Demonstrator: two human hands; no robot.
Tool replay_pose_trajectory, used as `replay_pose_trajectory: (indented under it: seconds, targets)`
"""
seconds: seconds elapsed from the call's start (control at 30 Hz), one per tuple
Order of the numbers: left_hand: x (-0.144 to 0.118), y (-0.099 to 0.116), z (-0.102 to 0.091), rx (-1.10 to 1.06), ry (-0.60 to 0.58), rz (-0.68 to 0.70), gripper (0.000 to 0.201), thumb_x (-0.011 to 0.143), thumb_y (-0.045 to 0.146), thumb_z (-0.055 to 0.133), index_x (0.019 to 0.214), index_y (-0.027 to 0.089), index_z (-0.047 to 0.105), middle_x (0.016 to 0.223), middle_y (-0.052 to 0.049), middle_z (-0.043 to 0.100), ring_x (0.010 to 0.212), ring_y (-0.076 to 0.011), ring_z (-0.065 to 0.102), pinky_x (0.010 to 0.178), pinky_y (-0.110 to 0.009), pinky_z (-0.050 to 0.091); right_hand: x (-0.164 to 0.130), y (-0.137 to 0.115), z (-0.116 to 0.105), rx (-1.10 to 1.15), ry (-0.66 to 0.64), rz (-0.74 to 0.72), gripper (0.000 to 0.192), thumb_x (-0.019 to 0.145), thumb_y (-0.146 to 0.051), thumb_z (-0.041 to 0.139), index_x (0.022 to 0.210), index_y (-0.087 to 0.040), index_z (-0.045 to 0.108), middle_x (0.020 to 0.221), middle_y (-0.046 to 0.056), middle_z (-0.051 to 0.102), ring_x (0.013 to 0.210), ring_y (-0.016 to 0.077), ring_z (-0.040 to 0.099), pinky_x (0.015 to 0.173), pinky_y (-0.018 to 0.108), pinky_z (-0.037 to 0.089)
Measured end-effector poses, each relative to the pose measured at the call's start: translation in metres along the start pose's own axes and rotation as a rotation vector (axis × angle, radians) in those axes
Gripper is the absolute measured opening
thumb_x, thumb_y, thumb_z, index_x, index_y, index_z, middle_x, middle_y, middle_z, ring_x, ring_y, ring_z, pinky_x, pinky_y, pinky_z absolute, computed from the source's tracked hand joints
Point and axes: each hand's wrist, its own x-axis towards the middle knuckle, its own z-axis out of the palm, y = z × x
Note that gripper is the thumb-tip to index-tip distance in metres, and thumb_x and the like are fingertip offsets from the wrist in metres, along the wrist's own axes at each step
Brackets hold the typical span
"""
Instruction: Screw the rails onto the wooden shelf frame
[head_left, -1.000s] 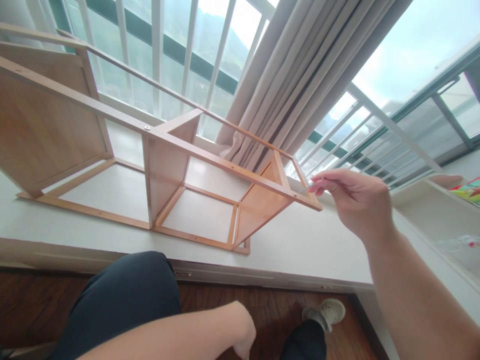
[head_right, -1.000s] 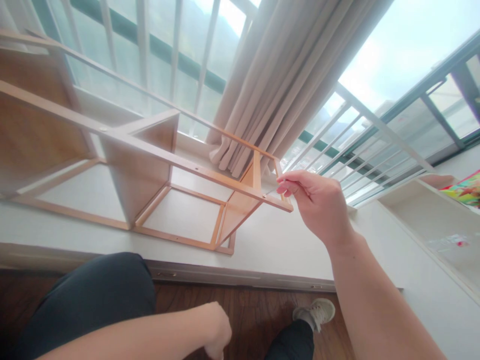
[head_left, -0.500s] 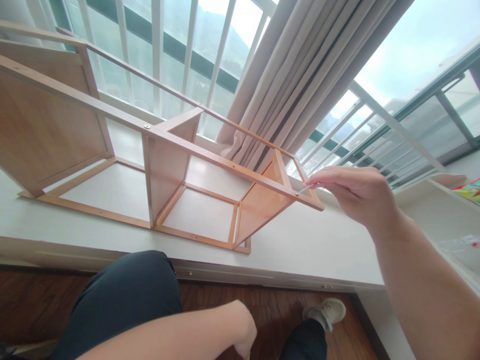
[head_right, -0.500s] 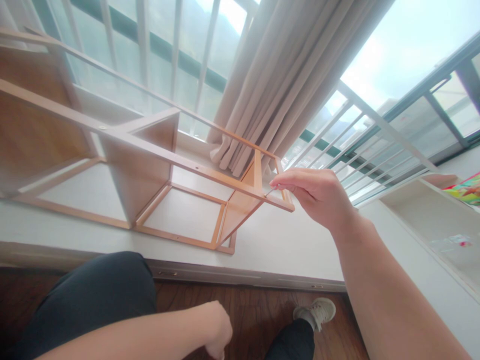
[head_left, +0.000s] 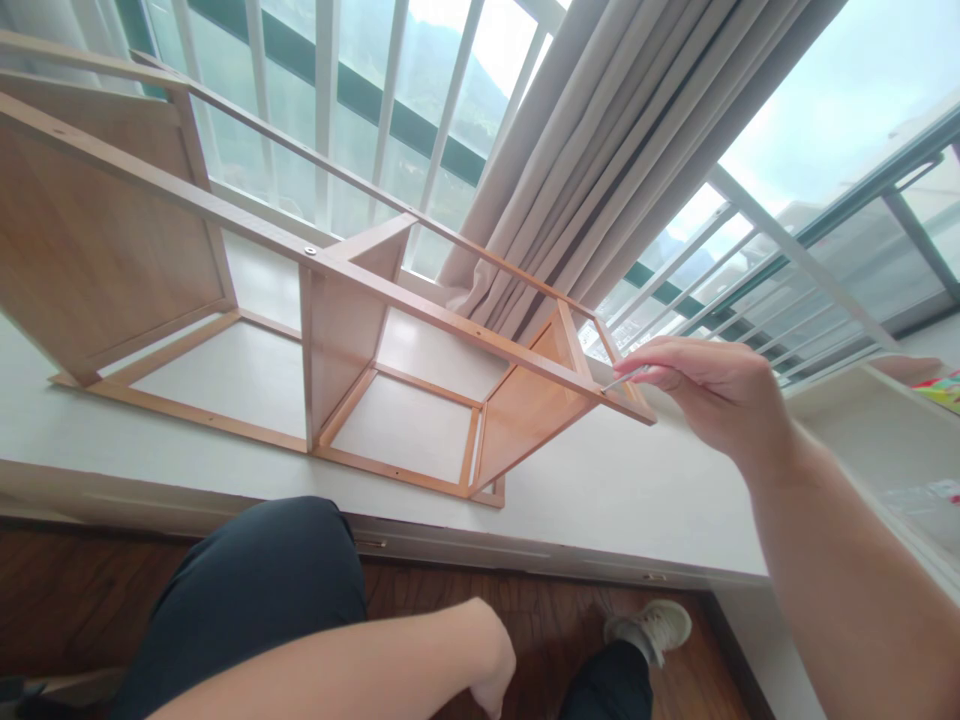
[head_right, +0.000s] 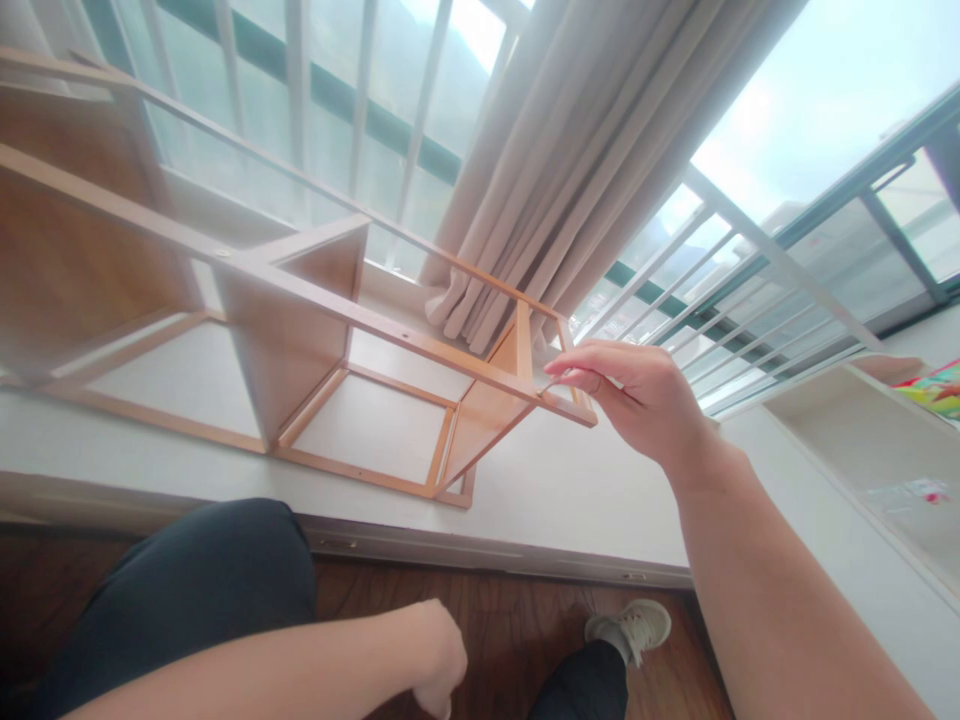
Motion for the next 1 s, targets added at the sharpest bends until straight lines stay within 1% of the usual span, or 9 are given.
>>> replay_pose_trajectory:
  seconds: [0.1, 0.2, 0.37, 0.43, 0.57, 0.73, 0.8, 0.9, 1.0]
  targets:
    - [-0.001, 0.000, -0.001, -0.003, -0.020, 0.007, 0.052, 0.078, 0.047, 0.078, 0.127, 0.031, 0.080, 0.123, -0.014, 0.080, 0.118, -0.0430, 0.073, 0.100, -0.060, 0.054, -0.001, -0.001, 0.001, 0.003, -0.011, 0.031, 0.016, 0.102, -0.035, 0.065, 0.098, -0.033, 0.081, 0.092, 0.000, 0.082, 0.079, 0.0236, 0.076, 0.071, 0.039, 0.057]
    - [-0.001, 0.000, 0.000, -0.019, 0.003, -0.006, 0.050, 0.076, 0.046, 0.080, 0.124, 0.034, 0.081, 0.120, -0.013, 0.081, 0.117, -0.0425, 0.074, 0.101, -0.059, 0.053, 0.000, -0.006, 0.003, -0.031, 0.032, 0.063, 0.020, 0.101, -0.039, 0.067, 0.090, -0.030, 0.081, 0.087, 0.003, 0.081, 0.077, 0.0246, 0.076, 0.070, 0.039, 0.056]
    - [-0.003, 0.000, 0.002, -0.019, 0.018, -0.004, 0.050, 0.075, 0.043, 0.081, 0.124, 0.030, 0.081, 0.120, -0.014, 0.081, 0.116, -0.0427, 0.074, 0.100, -0.058, 0.054, 0.003, -0.018, 0.007, -0.122, 0.081, 0.067, 0.024, 0.099, -0.033, 0.068, 0.078, -0.026, 0.077, 0.078, 0.004, 0.079, 0.071, 0.0238, 0.075, 0.066, 0.036, 0.055]
    - [-0.002, -0.001, 0.002, -0.030, 0.026, -0.006, 0.048, 0.074, 0.042, 0.082, 0.121, 0.031, 0.083, 0.118, -0.014, 0.082, 0.115, -0.0427, 0.075, 0.100, -0.058, 0.055, 0.003, -0.021, 0.008, -0.155, 0.096, 0.074, 0.025, 0.098, -0.031, 0.068, 0.075, -0.025, 0.075, 0.075, 0.003, 0.078, 0.069, 0.0227, 0.074, 0.063, 0.035, 0.053]
    - [0.002, -0.002, 0.002, -0.061, 0.046, -0.002, 0.041, 0.071, 0.045, 0.083, 0.111, 0.036, 0.085, 0.112, -0.010, 0.084, 0.112, -0.0415, 0.076, 0.099, -0.057, 0.055, 0.001, -0.018, 0.011, -0.161, 0.139, 0.070, 0.022, 0.098, -0.029, 0.069, 0.077, -0.024, 0.075, 0.071, 0.001, 0.077, 0.065, 0.0190, 0.072, 0.061, 0.031, 0.052]
    - [0.003, -0.002, 0.001, -0.010, -0.001, 0.005, 0.050, 0.075, 0.045, 0.080, 0.124, 0.033, 0.081, 0.121, -0.013, 0.081, 0.115, -0.0422, 0.074, 0.099, -0.058, 0.055, -0.003, -0.017, 0.014, -0.122, 0.160, 0.086, 0.020, 0.098, -0.030, 0.069, 0.081, -0.024, 0.076, 0.068, -0.001, 0.075, 0.062, 0.0162, 0.070, 0.059, 0.028, 0.051]
    - [0.003, -0.002, 0.001, -0.022, 0.004, 0.004, 0.050, 0.075, 0.045, 0.080, 0.124, 0.034, 0.081, 0.120, -0.012, 0.081, 0.115, -0.0420, 0.074, 0.099, -0.057, 0.054, -0.004, -0.019, 0.014, -0.118, 0.171, 0.098, 0.019, 0.097, -0.030, 0.070, 0.081, -0.024, 0.077, 0.068, 0.000, 0.075, 0.062, 0.0166, 0.070, 0.059, 0.028, 0.052]
    - [0.004, -0.004, 0.003, -0.051, 0.030, 0.000, 0.044, 0.074, 0.046, 0.081, 0.116, 0.037, 0.084, 0.113, -0.010, 0.083, 0.112, -0.0414, 0.075, 0.097, -0.057, 0.054, -0.004, -0.021, 0.016, -0.120, 0.206, 0.142, 0.019, 0.096, -0.031, 0.070, 0.080, -0.023, 0.078, 0.065, 0.000, 0.073, 0.061, 0.0166, 0.069, 0.060, 0.028, 0.052]
    - [0.006, -0.005, 0.005, -0.070, 0.060, -0.002, 0.039, 0.070, 0.047, 0.083, 0.107, 0.035, 0.087, 0.106, -0.011, 0.084, 0.108, -0.0419, 0.076, 0.095, -0.056, 0.055, -0.004, -0.021, 0.020, -0.127, 0.255, 0.221, 0.020, 0.094, -0.031, 0.072, 0.077, -0.023, 0.079, 0.060, -0.001, 0.070, 0.057, 0.0157, 0.066, 0.059, 0.028, 0.049]
